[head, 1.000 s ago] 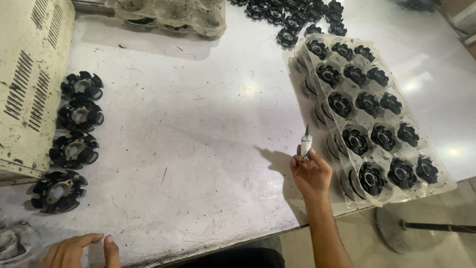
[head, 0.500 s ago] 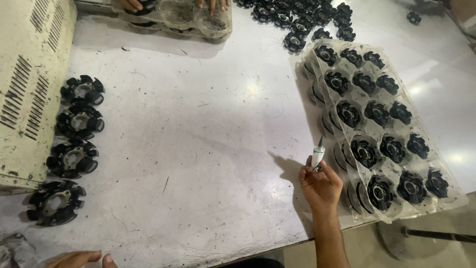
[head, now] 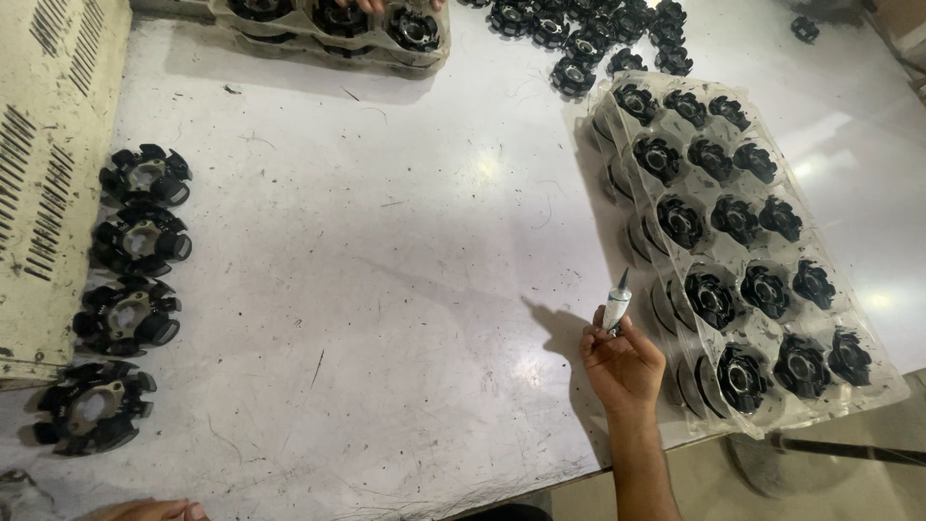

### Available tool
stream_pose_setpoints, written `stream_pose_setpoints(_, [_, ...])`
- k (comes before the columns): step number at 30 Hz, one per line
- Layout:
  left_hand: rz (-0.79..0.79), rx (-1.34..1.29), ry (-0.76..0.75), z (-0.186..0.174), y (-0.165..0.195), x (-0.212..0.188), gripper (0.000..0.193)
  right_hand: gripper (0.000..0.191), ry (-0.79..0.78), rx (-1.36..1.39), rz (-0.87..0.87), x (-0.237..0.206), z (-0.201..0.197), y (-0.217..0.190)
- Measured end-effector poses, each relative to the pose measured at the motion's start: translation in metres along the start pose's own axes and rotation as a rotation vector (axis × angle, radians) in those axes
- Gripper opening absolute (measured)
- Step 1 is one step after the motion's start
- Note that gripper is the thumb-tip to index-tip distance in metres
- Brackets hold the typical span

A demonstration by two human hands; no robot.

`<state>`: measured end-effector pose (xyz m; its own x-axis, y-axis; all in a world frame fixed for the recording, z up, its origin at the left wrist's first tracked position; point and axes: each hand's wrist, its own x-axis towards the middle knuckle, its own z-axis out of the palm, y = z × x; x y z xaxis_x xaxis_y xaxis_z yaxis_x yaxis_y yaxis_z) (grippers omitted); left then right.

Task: The person picks black plastic impeller parts one at a time and applies adhesive from a small tube to each part's hub, then places the glued part into a plastic tray. They occasionally wipe the tube tip with a cloth and continue with the next part.

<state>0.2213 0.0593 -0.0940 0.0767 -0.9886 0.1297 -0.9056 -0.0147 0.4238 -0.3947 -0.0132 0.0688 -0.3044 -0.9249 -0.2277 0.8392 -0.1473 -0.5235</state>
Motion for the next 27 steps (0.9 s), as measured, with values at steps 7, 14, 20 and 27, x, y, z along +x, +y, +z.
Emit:
stream_pose_setpoints(7, [0.011,-0.005,-0.007,0.000,-0.002,0.002,0.024,0.024,-0.023,0.003,0.018,0.001,-0.001,0.002])
stream_pose_setpoints(14, [0.019,-0.004,-0.009,-0.001,-0.003,0.005,0.024,0.024,-0.027,-0.001,0.019,0.001,-0.001,0.001])
stream_pose_setpoints(20, [0.030,-0.006,-0.011,-0.003,-0.002,0.008,0.024,0.026,-0.007,-0.038,-0.021,0.000,0.000,0.003])
stream_pose_setpoints(27, [0.045,-0.012,-0.011,-0.006,-0.002,0.013,0.024,0.025,0.009,-0.058,-0.015,0.000,0.001,0.003])
